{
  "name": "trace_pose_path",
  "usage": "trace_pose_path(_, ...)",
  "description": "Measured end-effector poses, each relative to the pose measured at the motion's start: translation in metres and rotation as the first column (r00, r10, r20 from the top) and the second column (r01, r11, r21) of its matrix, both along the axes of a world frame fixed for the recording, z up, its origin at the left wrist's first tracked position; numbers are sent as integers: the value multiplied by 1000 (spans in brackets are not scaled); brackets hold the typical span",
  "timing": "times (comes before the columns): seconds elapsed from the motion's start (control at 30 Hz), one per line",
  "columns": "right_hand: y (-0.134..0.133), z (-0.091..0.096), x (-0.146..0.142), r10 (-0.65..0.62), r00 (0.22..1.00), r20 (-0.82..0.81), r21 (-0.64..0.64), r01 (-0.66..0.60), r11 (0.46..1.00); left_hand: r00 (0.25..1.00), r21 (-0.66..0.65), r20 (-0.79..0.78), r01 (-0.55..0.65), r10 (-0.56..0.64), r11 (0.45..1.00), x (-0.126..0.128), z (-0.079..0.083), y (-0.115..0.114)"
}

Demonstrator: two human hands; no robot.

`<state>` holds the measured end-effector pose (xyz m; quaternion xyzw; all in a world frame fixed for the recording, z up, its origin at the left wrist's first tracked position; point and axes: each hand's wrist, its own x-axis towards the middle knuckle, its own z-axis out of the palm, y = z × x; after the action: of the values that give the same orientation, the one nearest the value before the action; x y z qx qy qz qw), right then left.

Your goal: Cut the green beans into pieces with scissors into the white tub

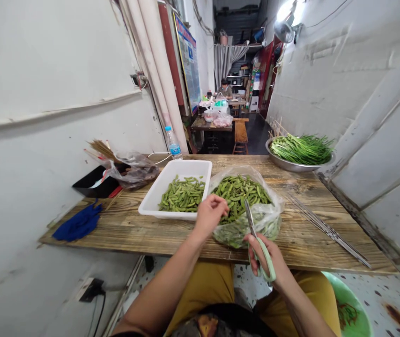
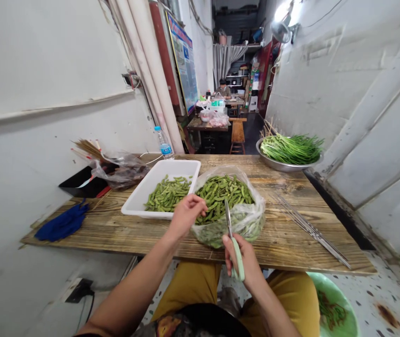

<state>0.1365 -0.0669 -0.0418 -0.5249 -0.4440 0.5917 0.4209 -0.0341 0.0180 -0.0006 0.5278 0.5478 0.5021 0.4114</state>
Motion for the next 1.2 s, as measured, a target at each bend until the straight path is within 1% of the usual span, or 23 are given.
trace_pose_path(0.03, 1, -2, 1, -16, 999, -38, -1, 16, 1000, 975, 132, -152, -143, 162, 981, -14, 2, 5)
trace_pose_path(0.07, 2, -4, 3, -24, 996, -83, 0, 24, 1000, 900, 245, -308, -239, 309, 940, -28, 5, 10)
trace_pose_path(0.1, 2, -6, 4, -27, 991, -133, -3, 27, 1000, 795, 329, -445, -284, 413, 901, -40, 8, 13)
trace_pose_path(0.13, 2, -7, 6, -21, 984, -176, -12, 19, 1000, 680, 384, -553, -305, 482, 871, -47, 9, 16)
trace_pose_path(0.17, 2, -8, 6, -10, 977, -212, -23, 6, 1000, 582, 413, -637, -296, 505, 861, -50, 10, 17)
trace_pose_path(0.2, 2, -8, 7, -1, 971, -241, -36, -8, 999, 526, 412, -704, -246, 478, 877, -49, 8, 17)
trace_pose_path(0.23, 2, -7, 7, 11, 965, -261, -48, -24, 999, 511, 381, -757, -160, 406, 911, -42, 4, 16)
trace_pose_path(0.27, 1, -7, 7, 20, 962, -273, -55, -36, 998, 520, 331, -795, -58, 311, 942, -32, -1, 15)
trace_pose_path(0.3, 1, -6, 6, 24, 961, -274, -58, -41, 997, 541, 250, -826, 95, 161, 964, -19, -8, 14)
trace_pose_path(0.33, 0, -5, 6, 27, 964, -265, -55, -43, 998, 555, 173, -830, 179, 46, 968, -5, -16, 14)
trace_pose_path(0.37, -1, -5, 6, 29, 969, -246, -48, -42, 998, 563, 128, -826, 169, 11, 977, 8, -23, 14)
trace_pose_path(0.43, -3, -5, 6, 46, 980, -193, -23, -51, 998, 570, 97, -822, 110, 17, 989, 27, -35, 14)
trace_pose_path(0.53, -6, -9, 7, 89, 989, -115, 16, -88, 996, 604, 38, -797, 67, -10, 997, 36, -42, 17)
trace_pose_path(0.6, -7, -12, 8, 100, 991, -83, 21, -99, 995, 664, -20, -745, 66, -59, 998, 32, -42, 19)
trace_pose_path(0.67, -8, -13, 7, 90, 992, -87, -6, -91, 996, 748, -47, -656, 97, -104, 994, 27, -38, 22)
trace_pose_path(0.77, -9, -10, 4, 59, 992, -113, -39, -64, 997, 865, -12, -472, 186, -170, 982, 21, -31, 31)
trace_pose_path(0.83, -9, -7, 3, 46, 993, -106, -31, -49, 998, 911, 19, -370, 204, -182, 979, 16, -26, 36)
trace_pose_path(0.87, -10, -6, 2, 44, 994, -100, -25, -46, 999, 917, 32, -360, 194, -169, 981, 13, -23, 37)
trace_pose_path(0.9, -10, -6, 2, 40, 995, -95, -22, -43, 999, 908, 40, -391, 177, -148, 983, 10, -21, 37)
trace_pose_path(0.93, -9, -5, 2, 36, 995, -95, -24, -39, 999, 880, 34, -458, 160, -126, 987, 6, -20, 35)
trace_pose_path(1.03, -8, -7, 2, 33, 994, -108, -38, -37, 999, 727, -44, -679, 98, -102, 994, 5, -26, 25)
trace_pose_path(1.1, -8, -7, 1, 43, 993, -113, -36, -47, 998, 667, -103, -737, 49, -109, 994, 11, -35, 18)
trace_pose_path(1.2, -9, -7, 0, 51, 992, -119, -31, -55, 998, 627, -114, -774, 0, -89, 994, 22, -47, 13)
